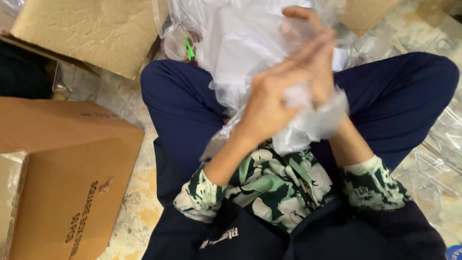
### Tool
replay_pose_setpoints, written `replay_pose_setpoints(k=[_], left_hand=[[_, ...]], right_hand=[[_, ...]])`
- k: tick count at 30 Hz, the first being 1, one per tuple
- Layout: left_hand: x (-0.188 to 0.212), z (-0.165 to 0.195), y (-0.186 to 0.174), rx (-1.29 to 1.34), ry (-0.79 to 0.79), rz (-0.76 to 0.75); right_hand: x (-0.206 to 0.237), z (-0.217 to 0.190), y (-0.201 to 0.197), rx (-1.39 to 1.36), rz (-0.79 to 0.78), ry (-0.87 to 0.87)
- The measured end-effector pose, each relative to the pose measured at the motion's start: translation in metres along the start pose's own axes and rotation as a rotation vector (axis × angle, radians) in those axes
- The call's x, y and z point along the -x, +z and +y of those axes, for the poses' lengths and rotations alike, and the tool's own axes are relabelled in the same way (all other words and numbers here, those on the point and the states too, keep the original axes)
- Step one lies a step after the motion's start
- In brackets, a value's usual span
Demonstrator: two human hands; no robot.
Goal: The person sits on the floor and pulls clear plastic boxes out of plastic bags one at a time, placing them into an open cardboard box labeled as containing square boxes. They continue emptying bags of boxes into the cardboard box throughout the clip.
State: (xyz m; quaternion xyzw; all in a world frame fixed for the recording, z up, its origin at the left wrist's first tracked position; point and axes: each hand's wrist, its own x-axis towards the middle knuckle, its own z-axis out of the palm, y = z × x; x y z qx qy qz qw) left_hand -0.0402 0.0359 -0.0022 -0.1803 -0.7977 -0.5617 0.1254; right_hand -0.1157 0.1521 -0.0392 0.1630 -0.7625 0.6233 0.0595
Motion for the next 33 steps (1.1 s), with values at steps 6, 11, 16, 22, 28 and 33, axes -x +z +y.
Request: replay_pose_setpoints(k=[6, 11, 16, 22, 28, 33], left_hand=[[0.001, -0.004, -0.039, 0.124, -0.239, 0.167], [-0.002, -0.007, -0.031, 0.265, -0.234, 0.157], [0.001, -0.003, -0.017, 0.237, -0.176, 0.151], [0.012, 0.009, -0.01, 0.137, -0.197, 0.146], [0.013, 0.007, -0.002, 0.143, -0.247, 0.121], [0.018, 0.009, -0.005, 0.093, -0.205, 0.205]], right_hand=[[0.009, -0.103, -0.063, 0.0, 0.018, 0.159], [0.062, -0.148, -0.11, -0.491, -0.59, -0.343], [0.052, -0.157, -0.087, -0.11, -0.186, -0.161], [0.046, -0.134, -0.057, 0.629, -0.231, -0.021], [0.081, -0.101, -0.067, 0.407, -0.108, 0.202], [0.088, -0.079, -0.075, 0.001, -0.015, 0.458]])
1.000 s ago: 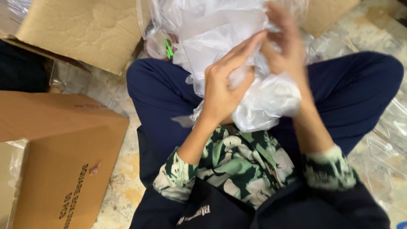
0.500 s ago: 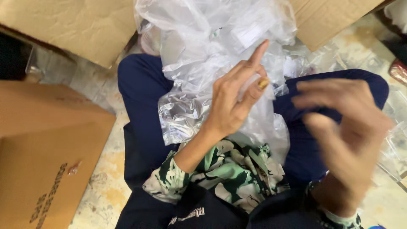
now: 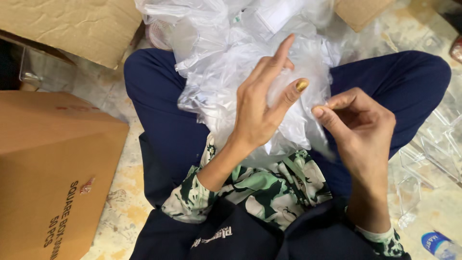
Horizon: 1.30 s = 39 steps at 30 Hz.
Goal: The person sits on the floor and pulls clear plastic boxes out of plastic bags one at a time, placing them into an open cardboard box labeled as containing square boxes. They continue emptying bags of boxes into the cardboard box throughout the clip.
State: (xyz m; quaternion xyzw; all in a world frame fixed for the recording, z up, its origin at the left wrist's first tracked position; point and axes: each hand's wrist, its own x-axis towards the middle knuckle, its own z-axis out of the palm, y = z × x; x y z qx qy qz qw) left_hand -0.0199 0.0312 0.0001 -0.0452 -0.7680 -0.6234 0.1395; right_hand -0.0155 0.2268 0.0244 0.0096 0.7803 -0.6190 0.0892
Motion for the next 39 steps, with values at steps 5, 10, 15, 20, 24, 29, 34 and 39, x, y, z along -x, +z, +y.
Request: replay_pose_setpoints(k=[5, 10, 15, 20, 24, 29, 34, 39], left_hand=[[0.005, 0.01, 0.001, -0.066, -0.077, 0.151], [0.009, 0.014, 0.004, -0.026, -0.042, 0.102], [0.014, 0.008, 0.007, -0.008, -0.016, 0.024], [0.016, 0.0, 0.013, 0.061, -0.085, -0.05], [0.017, -0.004, 0.012, 0.091, -0.228, -0.114], [0.015, -0.015, 0.017, 0.033, -0.096, -0.19], [0.014, -0.032, 0.017, 0.095, -0.135, -0.237], [0.01, -0.036, 0.005, -0.014, -0.201, -0.127]], right_hand=[[-0.006, 0.016, 0.004, -0.157, -0.056, -0.006], [-0.006, 0.03, 0.01, -0.17, -0.061, 0.04], [-0.006, 0.035, 0.011, -0.244, -0.073, 0.071], [-0.005, 0.039, 0.012, -0.215, -0.088, 0.048], [-0.005, 0.045, 0.013, -0.199, -0.065, 0.057], [-0.005, 0.049, 0.016, -0.196, -0.106, 0.011], [-0.004, 0.052, 0.017, -0.232, -0.182, 0.028], [-0.005, 0.051, 0.007, -0.439, -0.094, 0.062]])
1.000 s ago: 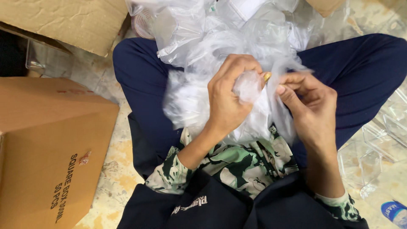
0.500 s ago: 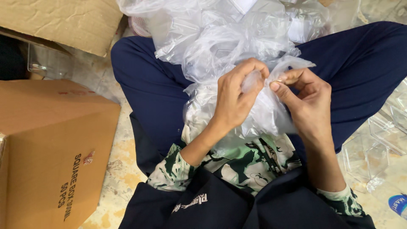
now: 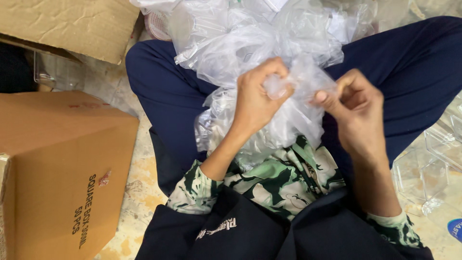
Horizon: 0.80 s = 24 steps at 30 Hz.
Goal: The person sits on the floor and pulls clear plastic boxes out of plastic bags one at a time, placing them into an open cardboard box labeled as containing square boxes. They continue emptying bags of boxes into the cardboard box throughout the clip.
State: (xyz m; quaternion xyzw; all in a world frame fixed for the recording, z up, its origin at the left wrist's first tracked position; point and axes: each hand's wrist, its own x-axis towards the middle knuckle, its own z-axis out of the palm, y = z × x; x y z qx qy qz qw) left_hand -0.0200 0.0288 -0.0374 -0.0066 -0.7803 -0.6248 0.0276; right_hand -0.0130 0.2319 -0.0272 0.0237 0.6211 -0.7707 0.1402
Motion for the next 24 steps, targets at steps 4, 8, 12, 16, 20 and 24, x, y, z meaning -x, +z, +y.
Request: replay_pose_setpoints(k=[4, 8, 12, 16, 20, 24], left_hand=[[-0.001, 0.013, -0.007, -0.075, 0.104, 0.091], [0.0, 0.022, -0.015, -0.012, 0.183, -0.03], [0.001, 0.021, -0.022, -0.19, 0.213, -0.113], [-0.002, 0.02, -0.02, -0.495, 0.142, -0.121], [-0.002, 0.023, -0.014, -0.491, 0.088, -0.148], [-0.002, 0.023, -0.001, -0.361, 0.123, -0.146]], right_hand=[[-0.002, -0.005, -0.008, 0.107, 0.092, 0.014], [-0.002, -0.005, -0.007, 0.151, 0.155, -0.007], [0.001, -0.014, -0.001, 0.304, 0.196, -0.173], [0.009, -0.033, 0.0, 0.643, 0.345, -0.306], [0.014, -0.045, -0.018, 0.955, 0.391, -0.348], [0.013, -0.047, -0.084, 1.002, 0.226, -0.488]])
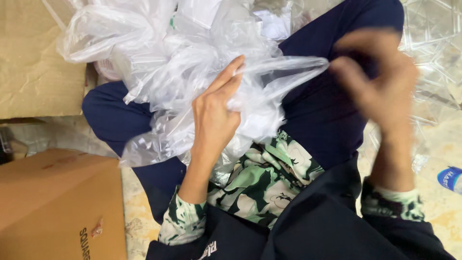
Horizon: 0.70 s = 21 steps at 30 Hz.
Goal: The person sits on the floor and pulls clear plastic boxes out of plastic bags one at a time, placing them into an open cardboard box labeled as containing square boxes. They continue emptying bags of boxes into the cardboard box throughout the clip.
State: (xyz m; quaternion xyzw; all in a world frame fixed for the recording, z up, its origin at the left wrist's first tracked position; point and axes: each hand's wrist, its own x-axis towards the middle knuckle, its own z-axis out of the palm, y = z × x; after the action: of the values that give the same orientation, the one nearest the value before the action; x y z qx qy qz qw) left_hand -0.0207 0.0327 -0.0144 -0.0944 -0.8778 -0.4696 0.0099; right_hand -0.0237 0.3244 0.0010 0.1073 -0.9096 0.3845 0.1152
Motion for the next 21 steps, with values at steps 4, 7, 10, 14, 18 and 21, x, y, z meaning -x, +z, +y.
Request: replay_pose_setpoints(k=[4, 7, 10, 14, 18, 21], left_hand=[[-0.005, 0.003, 0.006, 0.005, 0.06, 0.032], [-0.006, 0.006, 0.011, 0.013, 0.042, 0.012], [-0.005, 0.006, 0.015, 0.01, 0.006, -0.024], [-0.006, 0.002, 0.023, -0.001, 0.038, -0.003], [-0.008, 0.003, 0.028, -0.024, 0.023, -0.055], [-0.007, 0.008, 0.026, 0.0, 0.032, -0.103]], right_hand=[[-0.017, 0.097, -0.033, 0.2, 0.064, 0.256], [-0.022, 0.146, -0.038, 0.42, -0.056, 0.434], [-0.018, 0.153, -0.028, 0.395, -0.052, 0.459], [-0.009, 0.123, -0.025, -0.025, 0.017, 0.431], [-0.015, 0.033, -0.04, -0.585, -0.252, 0.327], [-0.022, -0.024, -0.042, -0.759, -0.553, 0.171]])
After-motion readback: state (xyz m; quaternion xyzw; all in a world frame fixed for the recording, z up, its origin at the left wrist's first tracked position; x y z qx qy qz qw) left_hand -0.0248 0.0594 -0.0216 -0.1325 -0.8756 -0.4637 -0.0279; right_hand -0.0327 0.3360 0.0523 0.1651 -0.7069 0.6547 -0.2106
